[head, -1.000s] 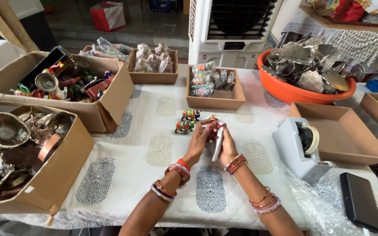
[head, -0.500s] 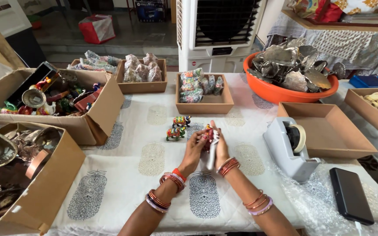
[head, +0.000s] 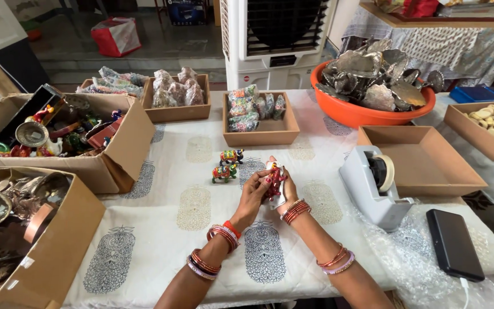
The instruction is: The person selects two small colorful elephant figurines from a cardboard box and places them on a table. They then use a white cloth to wipe each figurine individually, rotating them to clean multiple sides. The cleaned figurines remain on the table.
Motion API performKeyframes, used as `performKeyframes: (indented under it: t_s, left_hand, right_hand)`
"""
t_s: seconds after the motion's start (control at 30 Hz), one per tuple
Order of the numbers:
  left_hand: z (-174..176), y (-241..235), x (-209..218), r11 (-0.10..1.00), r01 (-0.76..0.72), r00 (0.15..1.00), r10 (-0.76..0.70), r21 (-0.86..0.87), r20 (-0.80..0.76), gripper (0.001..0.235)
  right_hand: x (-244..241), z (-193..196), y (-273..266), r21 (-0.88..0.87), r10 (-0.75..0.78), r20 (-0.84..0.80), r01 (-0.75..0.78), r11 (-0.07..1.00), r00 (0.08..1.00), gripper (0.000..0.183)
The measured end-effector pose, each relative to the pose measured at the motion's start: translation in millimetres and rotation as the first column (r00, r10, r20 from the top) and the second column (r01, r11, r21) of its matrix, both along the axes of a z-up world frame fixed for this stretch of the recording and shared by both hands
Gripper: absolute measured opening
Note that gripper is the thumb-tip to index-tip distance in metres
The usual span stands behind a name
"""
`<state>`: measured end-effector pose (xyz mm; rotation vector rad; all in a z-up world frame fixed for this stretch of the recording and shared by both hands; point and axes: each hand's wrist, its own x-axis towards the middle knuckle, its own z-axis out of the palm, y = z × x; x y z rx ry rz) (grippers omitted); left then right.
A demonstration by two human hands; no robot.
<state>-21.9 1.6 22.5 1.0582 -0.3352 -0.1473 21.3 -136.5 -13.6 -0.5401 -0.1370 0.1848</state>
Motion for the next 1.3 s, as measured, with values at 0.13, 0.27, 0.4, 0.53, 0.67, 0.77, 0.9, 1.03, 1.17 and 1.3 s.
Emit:
performKeyframes:
  t_s: [0.13,0.27,0.4,0.53,0.67,0.77,0.9,1.03,1.17,1.3]
  left_hand:
    - [4.2,9.2,9.2,0.994,-0.102,0.994,0.101,-0.031,-0.032,0.028]
    - [6.9,19.9,15.9,0.974,-0.182,0.981,0.17,-0.136,-0.097,0.025]
    - [-20.4,8.5,19.1,0.999,-0.002,0.996,-0.002,-0.04,-0.086,0.026]
    - [9.3,2.1,-11.3,0.967,0.248,0.96,-0.253,-0.057,-0.121,0.026]
    - [18.7,7.6,-8.2,0.955,0.231,0.945,-0.266,-0.189,-0.19,0.027]
    - [23.4,12.8,-6.4,0.955,0.145,0.94,-0.215,-0.259,-0.266,0.027]
    - [11.4,13.2,0.5,0.943,0.128,0.942,-0.213,-0.308,-0.259,0.029]
    - [10.2,12.9,2.3,0.95,0.125,0.958,-0.191,-0.286,-0.215,0.032]
    - [19.2,14.7,-3.8,0.946,0.144,0.957,-0.208,-0.291,-0.203,0.036]
    - [21.7,14.6,-4.7,0.922,0.154,0.95,-0.237,-0.355,-0.203,0.034]
  right_hand:
    - [-51.8,55.6,35.9,-0.19,-0.142,-0.116,0.119,0.975,0.983,0.048]
    - [-43.3,39.8,48.5,-0.198,-0.07,-0.11,0.047,0.979,0.991,0.052]
    - [5.2,-6.3,5.4,-0.165,-0.102,-0.124,0.081,0.983,0.987,0.053]
    - [-1.2,27.4,-26.0,-0.288,-0.275,-0.116,0.233,0.929,0.954,0.052]
    - [-13.0,46.5,-16.6,-0.059,-0.188,-0.108,0.183,0.981,0.976,0.05]
    - [-38.9,84.2,-0.3,-0.05,-0.204,-0.218,0.198,0.979,0.954,0.062]
    - [-48.2,96.9,3.2,-0.123,-0.065,-0.1,0.053,0.991,0.993,0.059]
    - [-25.7,64.2,-4.5,-0.456,-0.36,-0.065,0.293,0.84,0.931,0.041]
    - [13.9,7.1,-29.0,-0.308,-0.231,-0.216,0.158,0.938,0.949,0.024]
    - [8.1,23.2,-28.4,-0.295,-0.332,-0.332,0.237,0.926,0.883,0.034]
